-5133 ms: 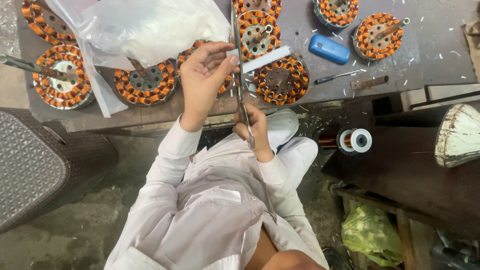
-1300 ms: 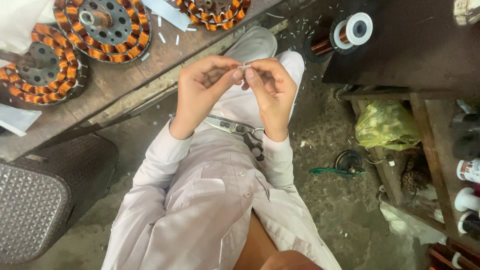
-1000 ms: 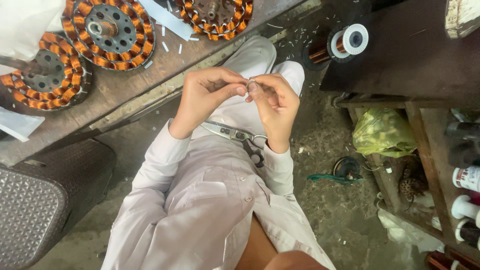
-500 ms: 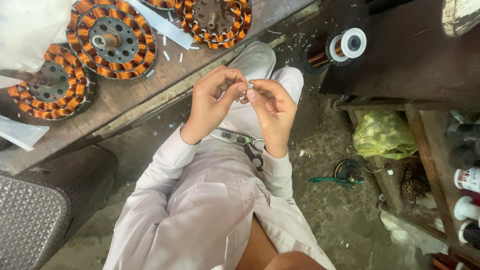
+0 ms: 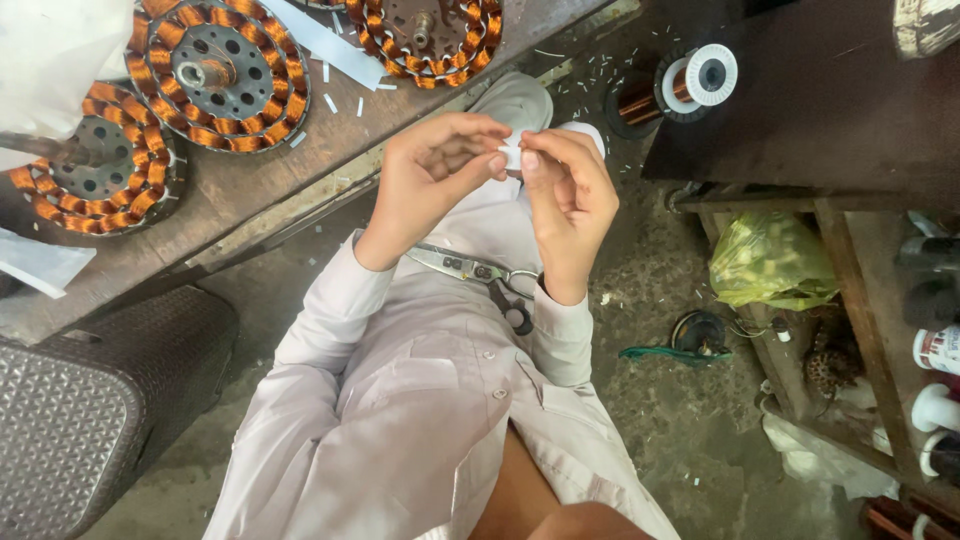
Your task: The person inserts small white insulating paper pieces into the slots of a copper-wound motor stator. They use a screwdriver to push the paper into place and scissors to trim the excess material flush with the stator surface.
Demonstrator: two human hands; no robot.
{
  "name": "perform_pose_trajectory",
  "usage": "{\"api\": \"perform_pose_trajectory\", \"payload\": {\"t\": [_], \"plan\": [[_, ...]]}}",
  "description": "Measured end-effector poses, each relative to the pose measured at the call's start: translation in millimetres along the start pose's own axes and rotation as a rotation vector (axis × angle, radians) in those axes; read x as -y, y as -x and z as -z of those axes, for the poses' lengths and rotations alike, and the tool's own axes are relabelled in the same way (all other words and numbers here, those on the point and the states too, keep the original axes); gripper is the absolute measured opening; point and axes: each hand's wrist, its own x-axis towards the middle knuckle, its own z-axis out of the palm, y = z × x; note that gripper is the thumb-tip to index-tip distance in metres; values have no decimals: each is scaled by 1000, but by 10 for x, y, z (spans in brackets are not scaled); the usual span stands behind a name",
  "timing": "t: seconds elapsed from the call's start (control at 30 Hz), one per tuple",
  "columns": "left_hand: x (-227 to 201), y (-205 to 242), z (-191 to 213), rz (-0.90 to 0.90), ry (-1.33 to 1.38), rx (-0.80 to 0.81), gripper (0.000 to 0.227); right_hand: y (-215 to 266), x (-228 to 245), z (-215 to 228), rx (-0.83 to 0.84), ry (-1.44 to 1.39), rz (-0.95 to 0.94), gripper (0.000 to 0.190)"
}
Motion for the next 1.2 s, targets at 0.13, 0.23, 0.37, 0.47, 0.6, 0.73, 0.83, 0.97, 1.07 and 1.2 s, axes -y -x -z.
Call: {"api": "perform_pose_trajectory", "payload": {"t": [0.13,0.23,0.37,0.47,0.6,0.73,0.83,0.97,1.07,1.2], "plan": [[-32,35,-106,-171,-68,-70,25,57,-20,-77,-6,-75,-18,19],[-49,64,-137,-234,-151,-67,22,55,-79,-87,-10,-36,26,16],[-106,119,-127,-203,-262,-44,17,40,-89,-63,-60,127,62,14],[-152,116,-99,-125,-240,-70,15,36,-49,-79,-39,206,124,15],[-201,89,-34,-153,-281,-21,12,47,19,-116,-1,267,188,18],[-220,107,-12,-202,-390,-2,13,47,29,-161,-45,347,235,19],[-221,96,5,-234,-443,14,13,52,22,-170,-55,320,223,19],[-183,74,4,-192,-329,4,13,74,3,-163,-50,297,208,18],[-148,70,-24,-212,-375,-25,11,102,0,-159,-64,313,193,17],[-126,73,-78,-256,-465,-72,6,117,7,-178,-75,273,163,19]]}}
